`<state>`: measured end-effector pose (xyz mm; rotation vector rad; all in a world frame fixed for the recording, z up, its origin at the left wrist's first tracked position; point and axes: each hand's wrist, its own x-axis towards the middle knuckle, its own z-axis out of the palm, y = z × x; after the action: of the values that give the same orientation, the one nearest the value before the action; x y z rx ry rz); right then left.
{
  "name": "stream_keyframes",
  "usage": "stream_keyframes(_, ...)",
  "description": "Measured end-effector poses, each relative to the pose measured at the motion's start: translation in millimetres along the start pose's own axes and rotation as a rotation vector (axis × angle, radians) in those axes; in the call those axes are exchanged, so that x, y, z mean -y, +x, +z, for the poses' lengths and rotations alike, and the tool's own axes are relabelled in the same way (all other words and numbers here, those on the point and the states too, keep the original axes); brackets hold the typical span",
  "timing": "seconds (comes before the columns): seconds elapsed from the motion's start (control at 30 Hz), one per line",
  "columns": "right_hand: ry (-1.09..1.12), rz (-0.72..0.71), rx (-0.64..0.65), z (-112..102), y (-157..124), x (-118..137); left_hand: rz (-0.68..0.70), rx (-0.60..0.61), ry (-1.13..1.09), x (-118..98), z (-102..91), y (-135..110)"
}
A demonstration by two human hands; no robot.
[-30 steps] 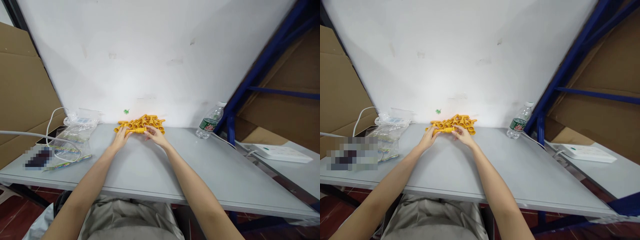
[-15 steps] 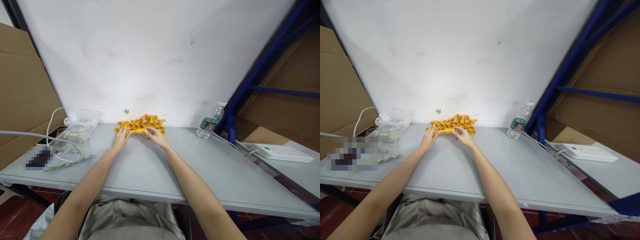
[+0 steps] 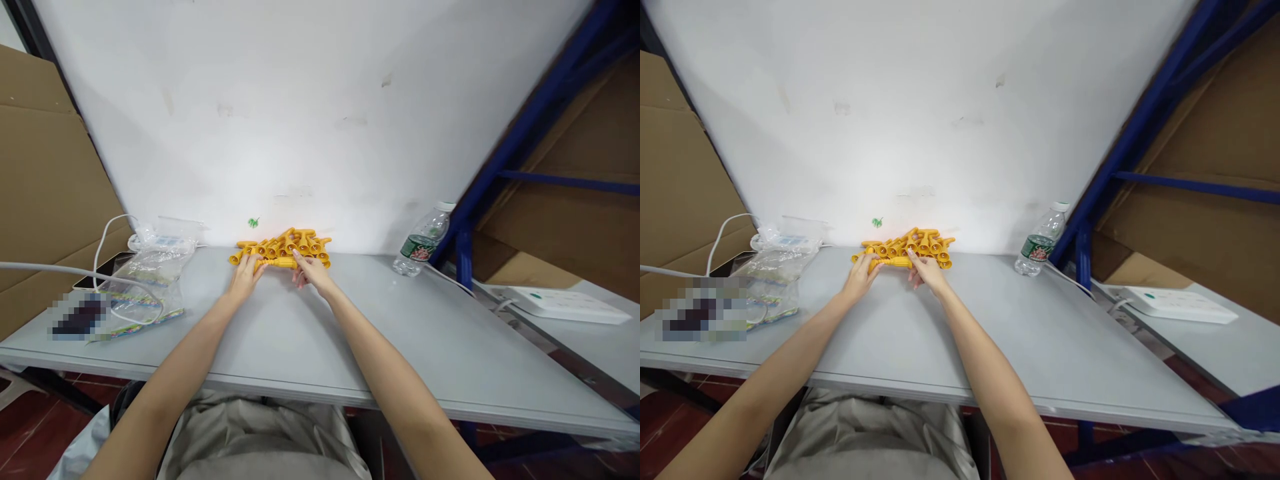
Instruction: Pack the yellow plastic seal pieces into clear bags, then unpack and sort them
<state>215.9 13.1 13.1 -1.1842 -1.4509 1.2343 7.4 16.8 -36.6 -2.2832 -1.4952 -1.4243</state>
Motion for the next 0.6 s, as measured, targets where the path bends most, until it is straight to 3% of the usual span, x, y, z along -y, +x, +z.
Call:
stream_keyframes(0.17, 0.034, -0.092, 0.127, -12, -3, 3, 0.002, 0.017, -0.028, 0, -3.1, 2)
stream_keyframes(0.6, 0.029, -0.138, 0.049, 0, -5, 5, 0.022, -0.023, 0.014, -3, -5.6, 0)
